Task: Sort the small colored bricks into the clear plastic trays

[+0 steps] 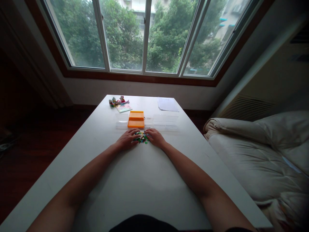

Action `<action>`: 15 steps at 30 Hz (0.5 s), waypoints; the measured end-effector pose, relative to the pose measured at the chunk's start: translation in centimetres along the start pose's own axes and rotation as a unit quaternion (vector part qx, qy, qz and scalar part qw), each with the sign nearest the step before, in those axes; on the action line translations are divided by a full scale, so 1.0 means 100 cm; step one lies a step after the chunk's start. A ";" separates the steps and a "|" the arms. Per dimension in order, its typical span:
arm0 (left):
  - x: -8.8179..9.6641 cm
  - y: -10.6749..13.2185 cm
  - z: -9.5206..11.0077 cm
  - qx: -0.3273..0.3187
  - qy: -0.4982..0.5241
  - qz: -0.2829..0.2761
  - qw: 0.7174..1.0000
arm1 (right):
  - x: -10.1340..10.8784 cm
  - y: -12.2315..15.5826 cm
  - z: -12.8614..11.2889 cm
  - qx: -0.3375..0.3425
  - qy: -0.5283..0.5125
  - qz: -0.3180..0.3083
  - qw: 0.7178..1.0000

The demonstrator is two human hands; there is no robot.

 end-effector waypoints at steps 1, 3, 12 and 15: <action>0.000 0.000 0.000 -0.001 0.000 -0.001 1.000 | 0.000 0.000 0.000 0.000 0.000 0.000 1.000; -0.001 0.000 0.000 0.000 -0.002 -0.006 1.000 | 0.000 0.000 0.000 0.000 -0.001 0.000 1.000; 0.002 -0.001 0.007 -0.003 0.011 -0.012 1.000 | 0.002 0.000 -0.001 -0.002 -0.010 0.002 1.000; 0.001 -0.004 0.017 -0.013 0.019 -0.028 0.999 | 0.002 -0.001 -0.002 -0.009 -0.014 0.005 1.000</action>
Point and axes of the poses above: each hand's wrist, its own y-axis away from the middle knuckle, its own x-axis out of the back of the hand, z = x × y, the point moved 3 cm from there along -y, towards the middle knuckle, and after that the axes turned 7 degrees about y, right-handed, at the moved point
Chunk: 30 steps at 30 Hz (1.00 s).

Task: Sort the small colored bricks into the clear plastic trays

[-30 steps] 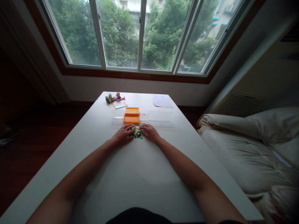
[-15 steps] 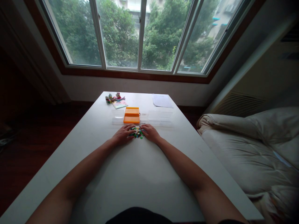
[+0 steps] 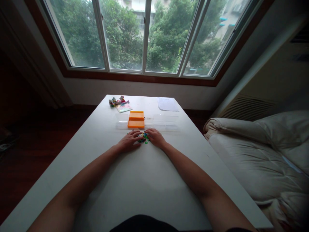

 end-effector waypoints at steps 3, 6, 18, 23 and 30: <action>0.000 -0.002 0.005 0.001 -0.001 -0.017 1.000 | 0.000 0.000 0.000 -0.009 -0.003 0.006 1.000; -0.001 -0.002 0.003 0.007 -0.008 -0.025 1.000 | 0.001 0.000 0.000 -0.004 -0.002 0.009 1.000; 0.000 -0.003 0.001 0.001 0.005 -0.028 1.000 | 0.006 0.001 -0.003 0.013 -0.009 0.006 1.000; 0.003 -0.003 0.005 -0.002 0.011 -0.022 1.000 | 0.004 0.001 -0.001 0.009 -0.007 0.013 1.000; 0.004 -0.001 0.010 -0.013 0.013 -0.037 0.999 | 0.007 0.001 0.000 -0.028 -0.002 0.042 0.999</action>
Point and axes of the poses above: each hand's wrist, its own y-axis away from the middle knuckle, its own x-axis out of the back of the hand, z = x × y, the point moved 3 cm from there along -y, towards the middle knuckle, and after that the axes turned 7 degrees about y, right-handed, at the moved point
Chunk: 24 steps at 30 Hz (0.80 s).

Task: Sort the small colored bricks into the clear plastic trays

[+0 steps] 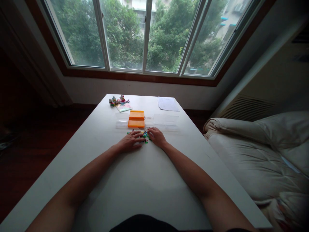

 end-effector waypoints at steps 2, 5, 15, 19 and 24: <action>-0.001 0.000 -0.001 0.005 -0.002 -0.002 1.000 | 0.002 0.000 0.001 -0.022 0.004 0.009 1.000; -0.003 0.000 -0.003 0.011 -0.004 -0.003 1.000 | 0.005 0.000 0.003 -0.053 0.008 0.019 0.998; 0.000 0.001 -0.005 0.009 -0.006 0.007 1.000 | 0.007 0.000 0.000 -0.043 0.009 0.009 0.999; 0.002 0.000 -0.003 -0.001 -0.005 0.004 1.000 | 0.006 0.000 0.001 -0.045 0.016 0.007 0.999; 0.001 0.000 -0.001 0.000 -0.003 0.002 1.000 | 0.004 0.000 0.004 -0.047 0.018 0.007 0.999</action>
Point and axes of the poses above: each hand's wrist, its own y-axis away from the middle knuckle, its own x-axis out of the back of the hand, z = x × y, the point moved 3 cm from there along -y, towards the middle knuckle, and after that the axes turned 7 degrees about y, right-handed, at the moved point
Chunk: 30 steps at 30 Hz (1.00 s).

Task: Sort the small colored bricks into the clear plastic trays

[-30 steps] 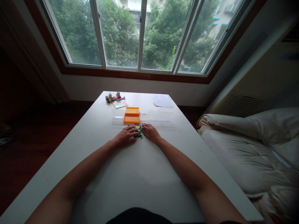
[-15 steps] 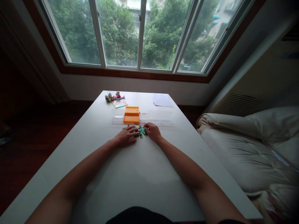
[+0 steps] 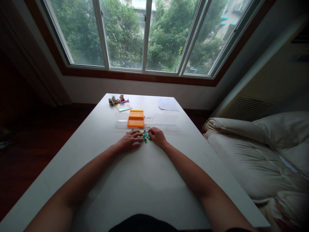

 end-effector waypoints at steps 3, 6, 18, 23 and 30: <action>0.000 0.000 0.000 0.005 0.000 0.000 1.000 | 0.000 0.000 -0.001 0.004 -0.006 -0.007 1.000; 0.000 0.000 -0.002 0.004 0.001 0.002 1.000 | 0.001 0.001 -0.003 0.015 -0.016 -0.013 1.000; -0.003 0.001 -0.009 -0.020 0.005 0.036 0.999 | 0.000 0.000 -0.003 0.012 -0.022 -0.022 0.999; -0.004 0.002 -0.011 -0.017 0.007 0.038 0.999 | 0.001 0.000 -0.004 0.009 -0.018 -0.029 0.999; -0.004 0.002 -0.012 -0.011 0.011 0.039 0.999 | 0.002 -0.001 -0.006 0.019 -0.018 -0.024 0.999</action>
Point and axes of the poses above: each hand's wrist, its own y-axis away from the middle knuckle, its own x-axis out of the back of the hand, z = x × y, the point moved 3 cm from there along -y, towards the middle knuckle, and after that the axes turned 7 degrees about y, right-handed, at the moved point
